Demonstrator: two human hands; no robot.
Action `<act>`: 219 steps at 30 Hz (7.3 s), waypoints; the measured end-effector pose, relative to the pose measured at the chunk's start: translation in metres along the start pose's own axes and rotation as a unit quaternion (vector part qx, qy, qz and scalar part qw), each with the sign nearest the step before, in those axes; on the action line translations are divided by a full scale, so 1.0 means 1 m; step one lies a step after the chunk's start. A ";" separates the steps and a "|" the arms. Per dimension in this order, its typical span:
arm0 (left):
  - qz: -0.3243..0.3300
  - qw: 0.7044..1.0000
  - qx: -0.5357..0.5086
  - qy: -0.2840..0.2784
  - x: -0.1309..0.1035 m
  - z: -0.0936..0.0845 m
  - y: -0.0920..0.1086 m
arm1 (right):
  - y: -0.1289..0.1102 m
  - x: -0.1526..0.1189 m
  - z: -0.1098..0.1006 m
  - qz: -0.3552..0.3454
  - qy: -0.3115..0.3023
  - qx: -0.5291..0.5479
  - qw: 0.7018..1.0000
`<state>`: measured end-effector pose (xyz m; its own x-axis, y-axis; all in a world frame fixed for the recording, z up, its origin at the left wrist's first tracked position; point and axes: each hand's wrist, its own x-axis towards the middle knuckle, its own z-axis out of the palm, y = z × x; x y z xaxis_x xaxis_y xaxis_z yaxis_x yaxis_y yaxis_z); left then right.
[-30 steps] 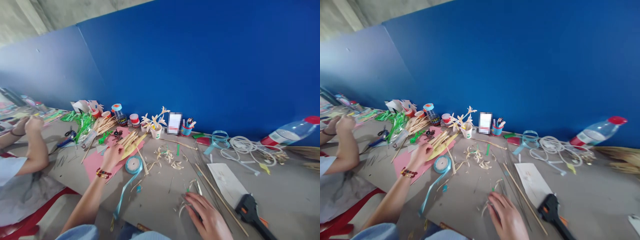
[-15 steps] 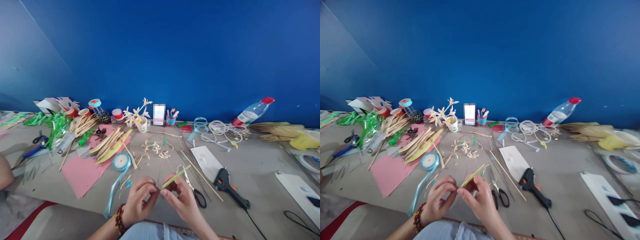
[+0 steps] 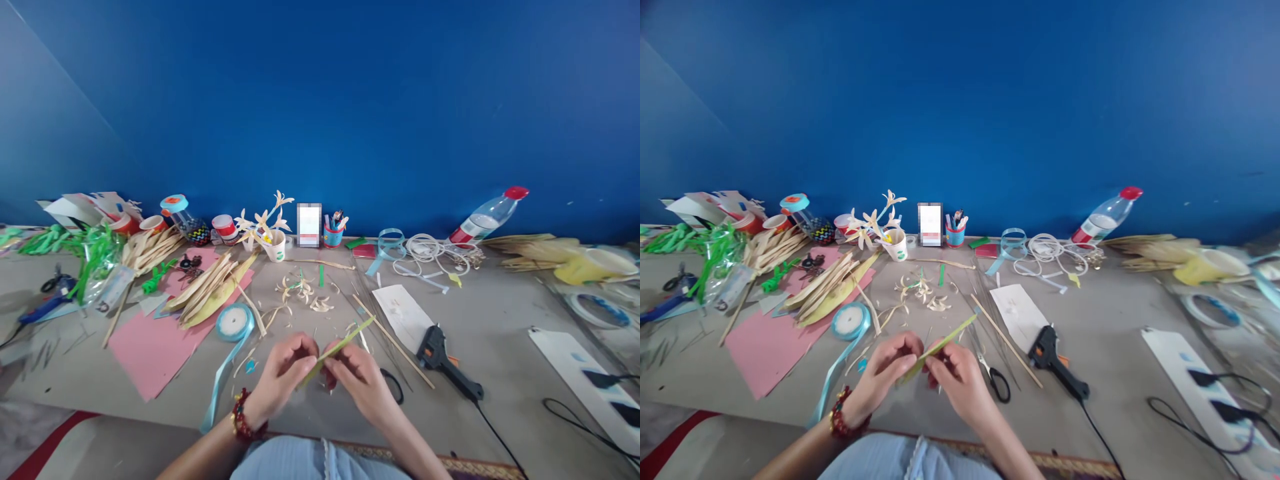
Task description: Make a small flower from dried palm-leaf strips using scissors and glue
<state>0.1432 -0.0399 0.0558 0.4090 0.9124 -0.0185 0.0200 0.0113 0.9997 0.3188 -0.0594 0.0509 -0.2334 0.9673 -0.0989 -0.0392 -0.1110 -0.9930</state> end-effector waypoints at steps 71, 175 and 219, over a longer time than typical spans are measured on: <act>0.038 0.996 0.025 -0.076 0.005 -0.027 0.020 | -0.024 -0.008 -0.022 -0.111 0.076 -0.099 0.986; -0.082 0.958 -0.275 -0.018 0.019 -0.021 0.013 | -0.013 -0.011 -0.046 0.006 -0.081 -0.082 0.993; -0.106 0.978 -0.180 -0.028 0.023 0.013 0.006 | 0.034 -0.071 -0.074 0.060 0.199 -0.565 0.798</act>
<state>0.1640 -0.0241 0.0617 0.4802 0.8501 -0.2161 -0.2089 0.3501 0.9131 0.4060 -0.1149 0.0191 0.1660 0.9861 0.0124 0.9148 -0.1493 -0.3753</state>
